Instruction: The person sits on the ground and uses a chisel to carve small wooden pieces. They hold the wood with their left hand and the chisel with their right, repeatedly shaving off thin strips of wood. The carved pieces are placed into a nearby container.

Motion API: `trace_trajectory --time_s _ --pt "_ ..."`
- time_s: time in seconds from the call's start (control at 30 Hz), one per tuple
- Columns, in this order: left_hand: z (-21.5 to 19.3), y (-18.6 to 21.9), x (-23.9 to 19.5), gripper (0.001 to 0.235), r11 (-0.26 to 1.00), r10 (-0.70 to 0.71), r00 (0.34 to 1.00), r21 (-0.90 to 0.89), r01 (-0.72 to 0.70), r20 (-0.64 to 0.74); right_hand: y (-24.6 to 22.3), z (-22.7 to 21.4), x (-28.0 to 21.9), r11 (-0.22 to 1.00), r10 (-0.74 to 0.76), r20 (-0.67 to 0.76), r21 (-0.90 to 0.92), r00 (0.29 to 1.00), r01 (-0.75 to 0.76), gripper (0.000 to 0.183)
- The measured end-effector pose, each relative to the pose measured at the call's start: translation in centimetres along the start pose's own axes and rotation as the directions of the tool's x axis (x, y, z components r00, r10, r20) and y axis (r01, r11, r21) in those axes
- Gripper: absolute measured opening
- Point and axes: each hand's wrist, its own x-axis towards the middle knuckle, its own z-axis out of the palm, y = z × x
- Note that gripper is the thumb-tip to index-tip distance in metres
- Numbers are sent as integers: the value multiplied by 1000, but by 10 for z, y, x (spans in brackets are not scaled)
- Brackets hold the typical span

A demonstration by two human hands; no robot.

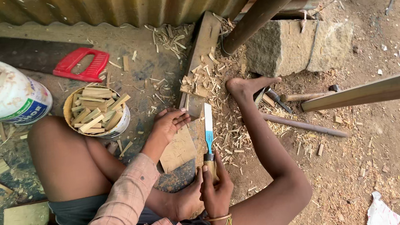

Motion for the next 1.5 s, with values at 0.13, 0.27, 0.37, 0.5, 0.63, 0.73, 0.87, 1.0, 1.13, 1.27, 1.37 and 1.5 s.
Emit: trace_trajectory --time_s 0.13,0.27,0.37,0.5,0.63,0.73,0.87,1.0,1.13,1.27,1.37,1.5 --pt "-10 9 -5 20 999 43 999 27 -43 7 -6 4 2 999 -6 39 -50 999 8 60" --pt "-4 18 -19 22 983 124 992 138 -120 -19 -9 11 9 968 -189 55 -156 981 195 55" --pt "2 18 -35 23 924 244 968 292 -249 56 -4 15 14 876 -409 74 -246 909 415 53" --pt "13 10 -40 24 806 386 911 426 -410 145 -1 22 16 859 -344 88 -373 935 351 53" --pt "23 4 -40 14 590 525 826 611 -528 207 -2 31 18 763 -458 100 -465 883 449 51" --pt "28 6 -51 10 416 581 773 724 -550 253 -8 37 19 738 -401 110 -548 909 393 53" --pt "37 13 -62 6 319 612 731 751 -578 302 -15 41 17 721 -345 132 -596 929 353 55" --pt "41 15 -65 5 231 652 670 749 -621 355 -21 43 17 710 -360 130 -604 924 362 55" --pt "38 11 -60 4 297 646 701 747 -595 302 -24 48 14 719 -319 119 -615 940 323 55" --pt "29 8 -47 6 311 640 696 720 -621 324 -17 57 19 715 -425 91 -576 900 396 55" --pt "25 8 -38 6 329 603 722 718 -613 339 -11 59 20 748 -394 66 -557 917 362 54" --pt "25 16 -39 16 285 568 720 725 -627 400 -1 53 20 727 -516 49 -502 855 468 51"
